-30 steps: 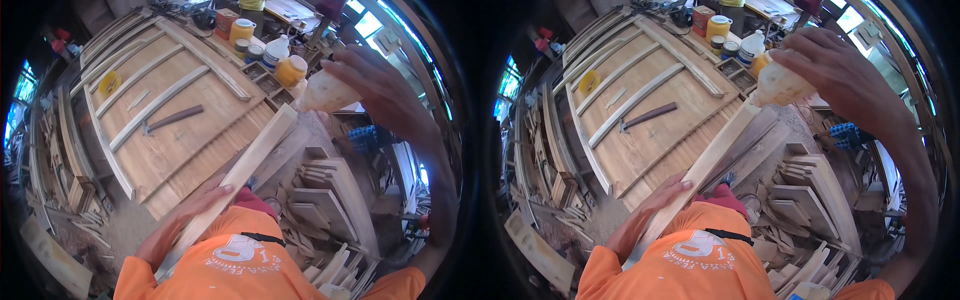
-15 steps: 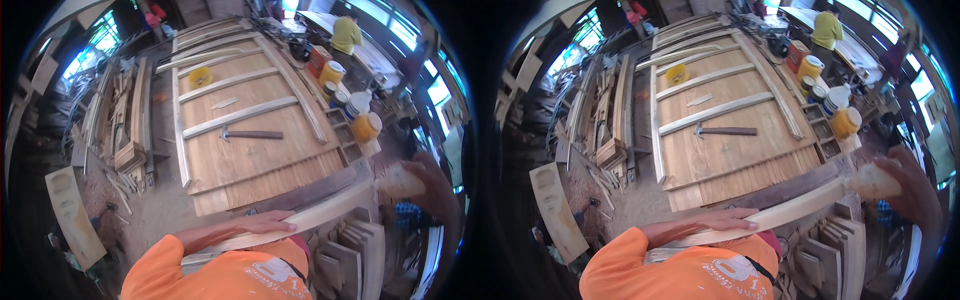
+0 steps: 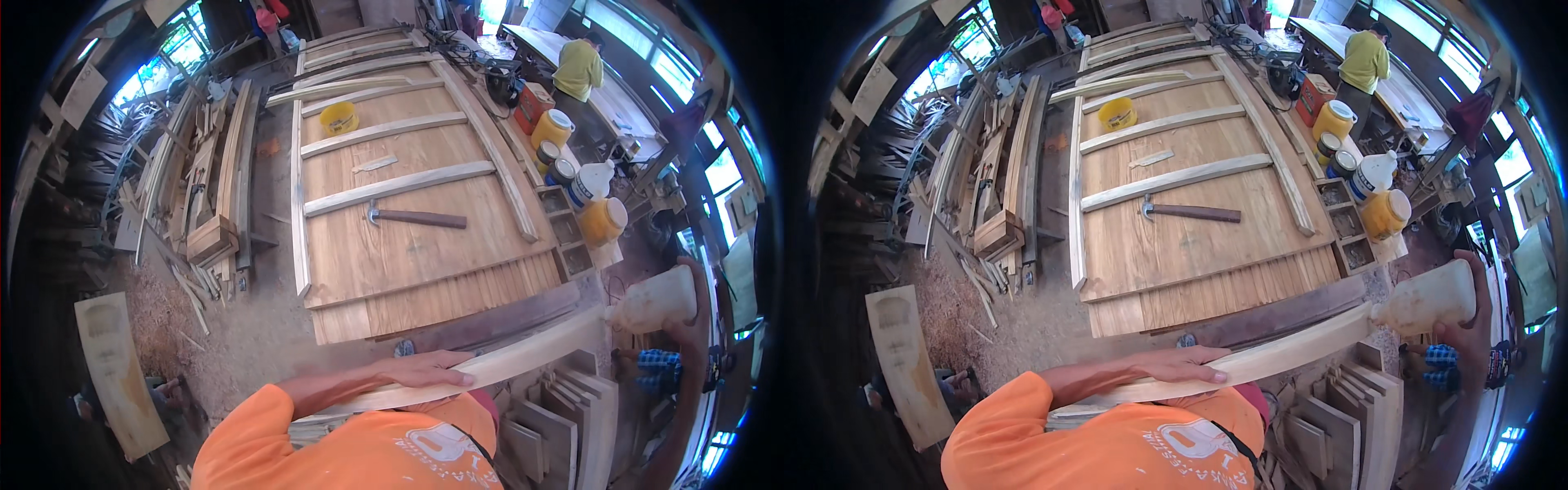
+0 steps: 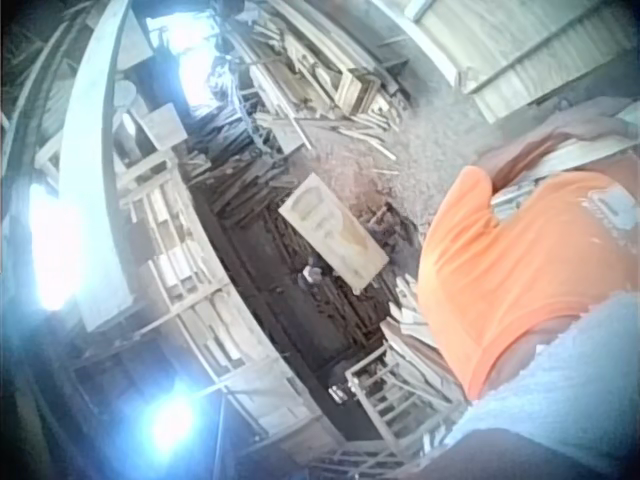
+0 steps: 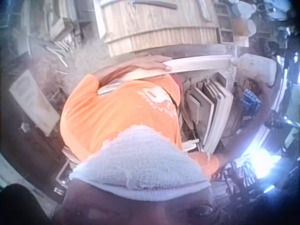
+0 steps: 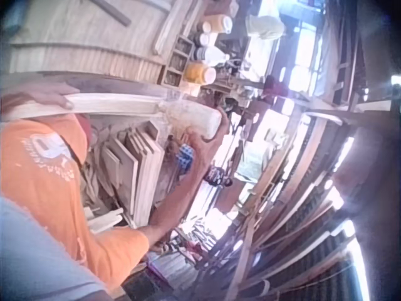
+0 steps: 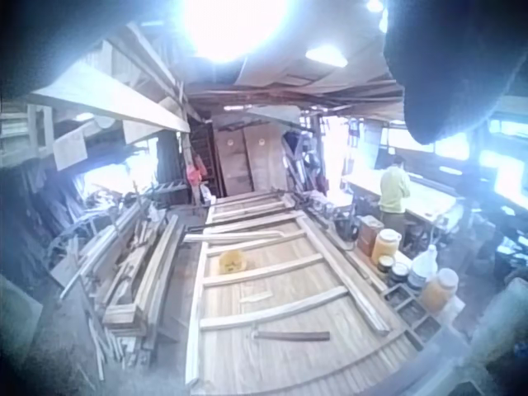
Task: The person works on a wooden frame using a hammer, applies glue to the end of a wooden strip from a squeeze bottle, and aligns and hammers the strip onto the frame.
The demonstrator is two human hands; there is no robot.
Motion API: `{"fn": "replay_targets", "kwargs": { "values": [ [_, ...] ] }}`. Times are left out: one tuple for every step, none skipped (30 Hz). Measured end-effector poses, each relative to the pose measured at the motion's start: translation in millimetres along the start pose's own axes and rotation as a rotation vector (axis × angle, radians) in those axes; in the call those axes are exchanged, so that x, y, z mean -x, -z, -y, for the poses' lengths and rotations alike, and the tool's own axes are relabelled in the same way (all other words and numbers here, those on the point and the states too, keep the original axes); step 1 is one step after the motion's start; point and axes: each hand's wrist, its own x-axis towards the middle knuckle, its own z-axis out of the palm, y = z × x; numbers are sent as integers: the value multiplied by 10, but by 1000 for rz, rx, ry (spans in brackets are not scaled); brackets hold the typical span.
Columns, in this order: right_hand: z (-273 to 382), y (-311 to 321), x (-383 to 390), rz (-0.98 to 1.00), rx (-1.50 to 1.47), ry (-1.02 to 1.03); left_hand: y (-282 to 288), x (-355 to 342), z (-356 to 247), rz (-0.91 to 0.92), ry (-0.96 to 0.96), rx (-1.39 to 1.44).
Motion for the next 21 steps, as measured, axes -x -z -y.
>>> {"fn": "replay_targets", "kwargs": {
  "values": [
    [-136,-102,52,-144,-77,41,6,-11,26,3,7,-3],
    [-483,-104,164,-152,-71,37,6,-23,24,14,6,-4],
    [-950,15,323,-277,-178,-27,2,-36,13,40,15,-9],
    [-995,-30,351,-393,-296,-88,-2,-32,18,53,28,-12],
    [-1018,-44,400,-397,-294,-92,2,-40,54,59,30,-12],
    [-1041,-87,458,-425,-356,-144,15,-55,113,41,-10,-34],
    [-956,-180,463,-448,-423,-197,12,-50,151,18,-47,-55],
    [-920,-204,491,-461,-418,-204,28,-41,151,32,-42,-56],
    [-896,-224,509,-457,-361,-226,64,-17,140,35,-3,-58],
    [-884,-221,538,-453,-303,-248,92,-10,123,38,34,-61],
    [-892,-211,574,-465,-297,-253,100,-4,101,52,35,-63],
    [-909,-201,605,-431,-308,-246,95,8,69,36,7,-66],
    [-918,-201,619,-391,-323,-235,91,28,52,12,-22,-69],
    [-917,-202,629,-392,-323,-234,100,25,86,13,-22,-70],
    [-919,-206,626,-417,-277,-237,113,9,149,17,-28,-71],
    [-949,-228,602,-440,-239,-238,132,3,173,15,-31,-76],
    [-951,-247,585,-430,-250,-230,141,34,104,-1,-30,-80],
    [-943,-223,616,-414,-254,-222,136,52,16,50,9,-21],
    [-957,-203,648,-400,-256,-214,140,68,-41,103,46,39],
    [-1002,-178,665,-388,-264,-205,149,82,-52,86,43,38],
    [-1054,-156,678,-402,-280,-158,160,101,-59,90,52,54]
  ]
}}
